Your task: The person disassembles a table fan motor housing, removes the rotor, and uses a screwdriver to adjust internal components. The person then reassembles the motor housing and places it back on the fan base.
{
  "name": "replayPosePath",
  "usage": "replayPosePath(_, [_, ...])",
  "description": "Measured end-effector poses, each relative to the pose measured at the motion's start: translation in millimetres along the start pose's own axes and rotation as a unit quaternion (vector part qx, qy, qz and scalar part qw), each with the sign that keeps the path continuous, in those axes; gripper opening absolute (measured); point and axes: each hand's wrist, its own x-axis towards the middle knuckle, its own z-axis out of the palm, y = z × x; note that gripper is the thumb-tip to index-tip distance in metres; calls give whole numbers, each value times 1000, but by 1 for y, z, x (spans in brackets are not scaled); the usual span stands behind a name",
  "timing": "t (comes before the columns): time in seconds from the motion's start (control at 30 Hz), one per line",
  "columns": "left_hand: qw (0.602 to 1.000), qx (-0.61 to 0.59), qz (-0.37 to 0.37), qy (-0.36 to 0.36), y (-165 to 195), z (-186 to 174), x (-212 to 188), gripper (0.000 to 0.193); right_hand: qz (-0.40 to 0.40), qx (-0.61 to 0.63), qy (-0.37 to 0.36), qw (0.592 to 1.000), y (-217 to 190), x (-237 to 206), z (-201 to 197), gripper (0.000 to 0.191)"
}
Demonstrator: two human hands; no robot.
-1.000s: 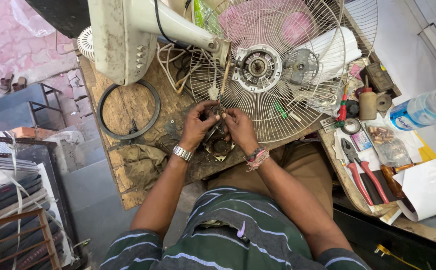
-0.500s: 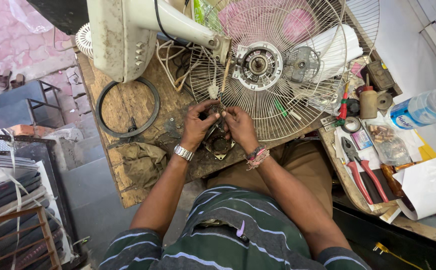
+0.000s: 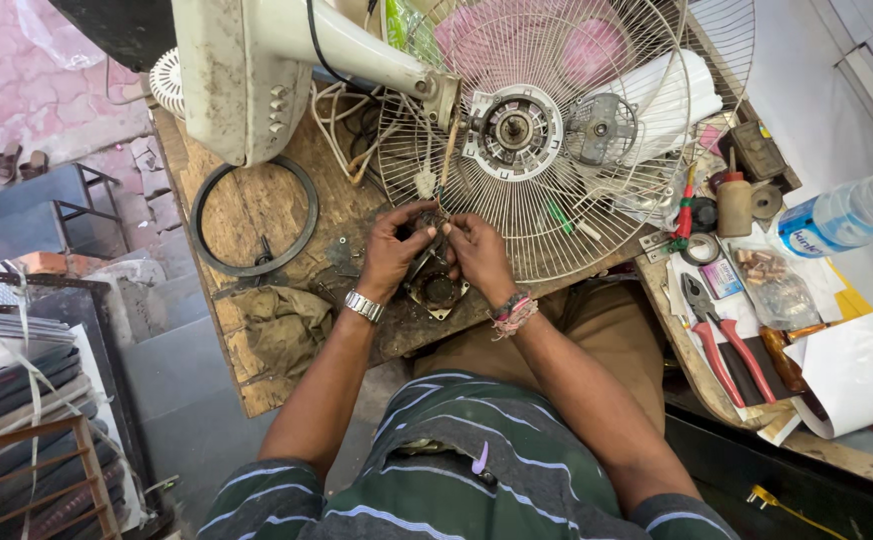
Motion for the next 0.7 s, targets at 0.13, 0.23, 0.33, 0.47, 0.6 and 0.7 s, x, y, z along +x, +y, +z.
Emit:
replayPosePath(0.13, [1000,-1,13,-4,0,0,0,41,2,17,0,1000,3,2,1,27])
replayPosePath(0.23, [1000,-2,9,-3,1,-1,1,41,9,9,-1,1000,2,3,1,28])
replayPosePath(0.33, [1000,6,20,-1,2,0,0,41,12,5,-1,1000,2,2,0,28])
replayPosePath(0.47, [1000,-8,15,-2,2,-1,0,38,8,14,-6,1000,2,1,0,28])
replayPosePath(0.6, [1000,-8,26,-3,2,-1,0,38,7,28,-8,1000,2,1,1,28])
replayPosePath(0.7, [1000,-11,27,-12,1,-2,1,37,5,26,-9,1000,3,2,1,27])
